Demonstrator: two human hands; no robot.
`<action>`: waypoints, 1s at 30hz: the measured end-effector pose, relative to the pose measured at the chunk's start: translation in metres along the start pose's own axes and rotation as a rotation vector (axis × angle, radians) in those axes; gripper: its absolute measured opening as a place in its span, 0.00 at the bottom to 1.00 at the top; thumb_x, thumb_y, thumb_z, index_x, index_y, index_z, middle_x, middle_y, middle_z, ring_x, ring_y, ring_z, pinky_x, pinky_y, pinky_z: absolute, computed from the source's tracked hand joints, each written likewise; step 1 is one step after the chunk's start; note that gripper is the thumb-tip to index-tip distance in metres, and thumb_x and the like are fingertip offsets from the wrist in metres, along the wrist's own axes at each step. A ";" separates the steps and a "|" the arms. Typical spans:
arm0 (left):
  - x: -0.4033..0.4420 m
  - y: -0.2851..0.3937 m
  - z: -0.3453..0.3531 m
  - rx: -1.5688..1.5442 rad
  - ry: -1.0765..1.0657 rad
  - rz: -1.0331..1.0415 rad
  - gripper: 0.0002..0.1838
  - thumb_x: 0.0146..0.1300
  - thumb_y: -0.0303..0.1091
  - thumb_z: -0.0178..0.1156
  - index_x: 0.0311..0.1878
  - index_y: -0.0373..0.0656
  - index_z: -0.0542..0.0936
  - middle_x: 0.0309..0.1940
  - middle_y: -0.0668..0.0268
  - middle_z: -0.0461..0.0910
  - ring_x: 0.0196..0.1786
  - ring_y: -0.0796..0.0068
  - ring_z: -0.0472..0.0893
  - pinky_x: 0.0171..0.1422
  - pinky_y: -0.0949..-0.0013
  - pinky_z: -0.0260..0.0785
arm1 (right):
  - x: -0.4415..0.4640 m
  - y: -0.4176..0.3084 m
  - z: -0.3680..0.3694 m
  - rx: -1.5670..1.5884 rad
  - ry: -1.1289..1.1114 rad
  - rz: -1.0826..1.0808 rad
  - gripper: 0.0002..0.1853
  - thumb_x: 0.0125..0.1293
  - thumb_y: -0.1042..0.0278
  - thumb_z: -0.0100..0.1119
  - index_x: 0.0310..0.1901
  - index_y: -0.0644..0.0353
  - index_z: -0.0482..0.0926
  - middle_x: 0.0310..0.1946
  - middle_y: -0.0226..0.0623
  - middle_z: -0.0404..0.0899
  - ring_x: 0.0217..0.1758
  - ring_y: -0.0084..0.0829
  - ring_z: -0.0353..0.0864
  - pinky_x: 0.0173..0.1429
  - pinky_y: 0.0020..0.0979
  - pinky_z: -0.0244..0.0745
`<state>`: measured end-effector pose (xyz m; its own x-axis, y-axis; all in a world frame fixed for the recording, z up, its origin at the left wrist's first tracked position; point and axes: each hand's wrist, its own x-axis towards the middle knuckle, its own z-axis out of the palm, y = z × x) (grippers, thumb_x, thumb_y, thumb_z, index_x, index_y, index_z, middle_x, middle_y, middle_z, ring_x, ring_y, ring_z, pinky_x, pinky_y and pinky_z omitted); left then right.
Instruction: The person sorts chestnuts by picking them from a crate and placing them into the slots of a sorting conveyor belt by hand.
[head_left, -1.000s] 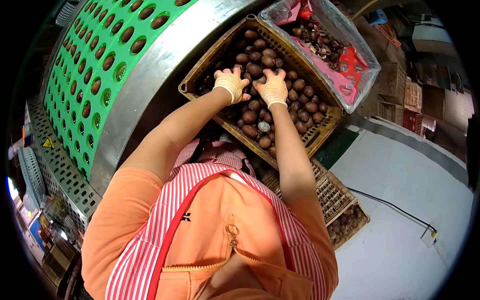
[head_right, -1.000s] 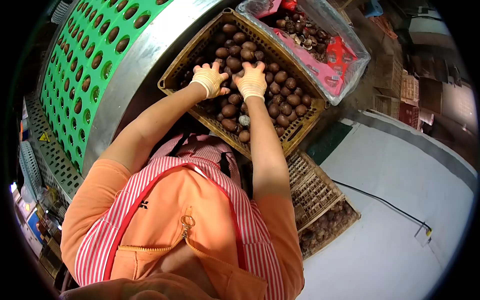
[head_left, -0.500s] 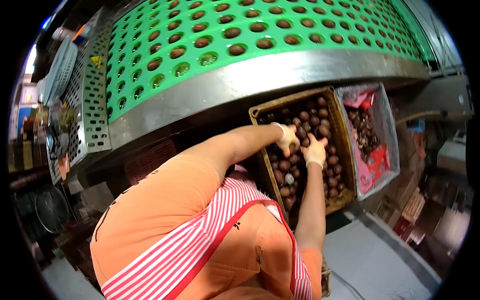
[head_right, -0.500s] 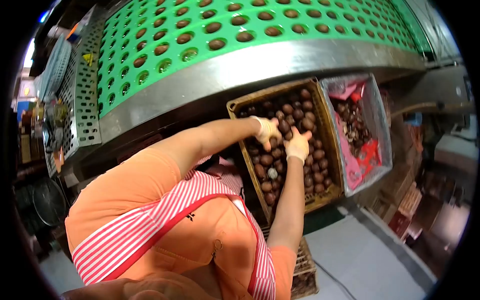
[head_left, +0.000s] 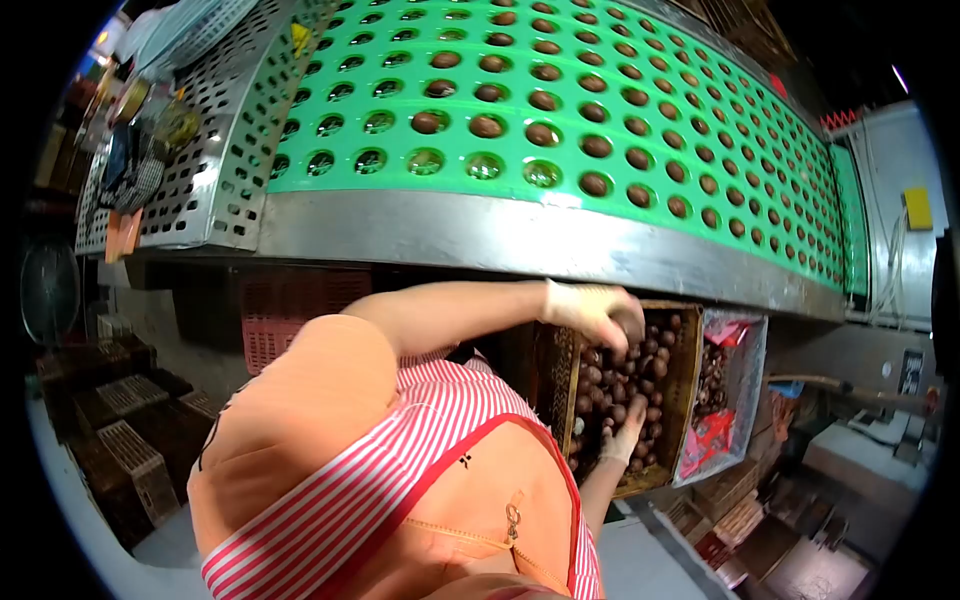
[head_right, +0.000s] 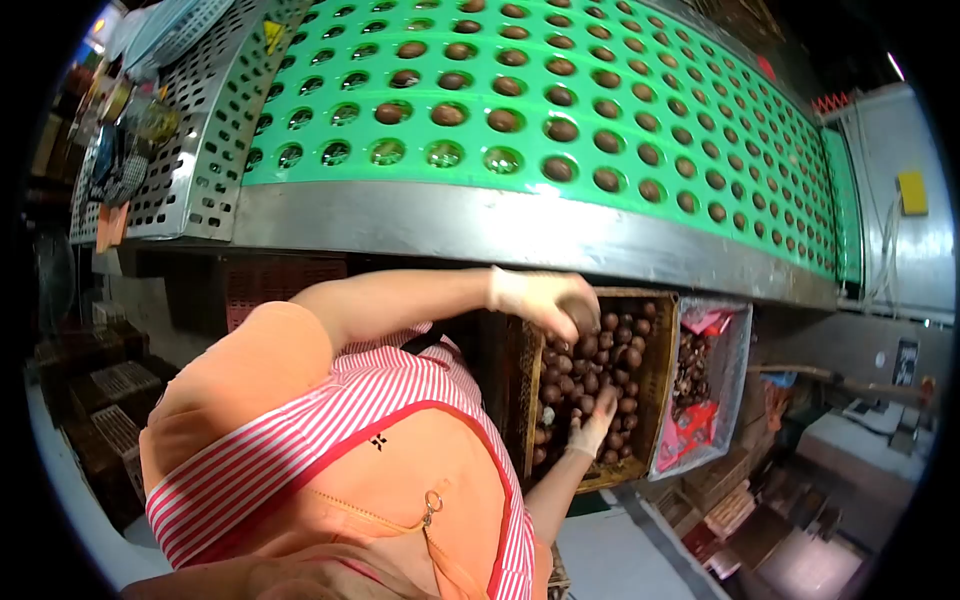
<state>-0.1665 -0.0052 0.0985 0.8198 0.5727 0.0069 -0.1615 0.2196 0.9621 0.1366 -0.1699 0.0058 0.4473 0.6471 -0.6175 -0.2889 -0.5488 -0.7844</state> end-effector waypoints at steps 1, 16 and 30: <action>-0.037 0.025 -0.023 -0.104 0.143 0.025 0.24 0.55 0.38 0.67 0.53 0.37 0.77 0.47 0.62 0.79 0.44 0.71 0.79 0.41 0.69 0.75 | -0.005 -0.007 0.007 0.186 -0.015 0.002 0.33 0.59 0.37 0.68 0.58 0.51 0.76 0.49 0.25 0.80 0.43 0.26 0.77 0.29 0.26 0.71; -0.387 0.006 -0.267 0.467 1.639 -0.281 0.27 0.56 0.42 0.70 0.59 0.45 0.78 0.49 0.61 0.77 0.44 0.65 0.80 0.44 0.63 0.78 | -0.124 -0.080 0.539 -0.670 -1.209 -0.403 0.26 0.58 0.66 0.70 0.57 0.62 0.75 0.42 0.36 0.77 0.40 0.25 0.77 0.41 0.28 0.75; -0.378 0.049 -0.360 0.880 1.411 -0.692 0.25 0.66 0.51 0.59 0.60 0.47 0.79 0.64 0.53 0.72 0.62 0.54 0.75 0.63 0.54 0.70 | -0.124 -0.064 0.719 -1.655 -0.812 -1.147 0.29 0.55 0.49 0.70 0.58 0.48 0.77 0.57 0.51 0.73 0.54 0.52 0.79 0.57 0.46 0.77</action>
<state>-0.6822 0.0737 0.0453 -0.5083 0.8427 -0.1777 0.6653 0.5152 0.5404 -0.5090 0.1654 0.0901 -0.6433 0.7144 -0.2753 0.7653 0.5911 -0.2546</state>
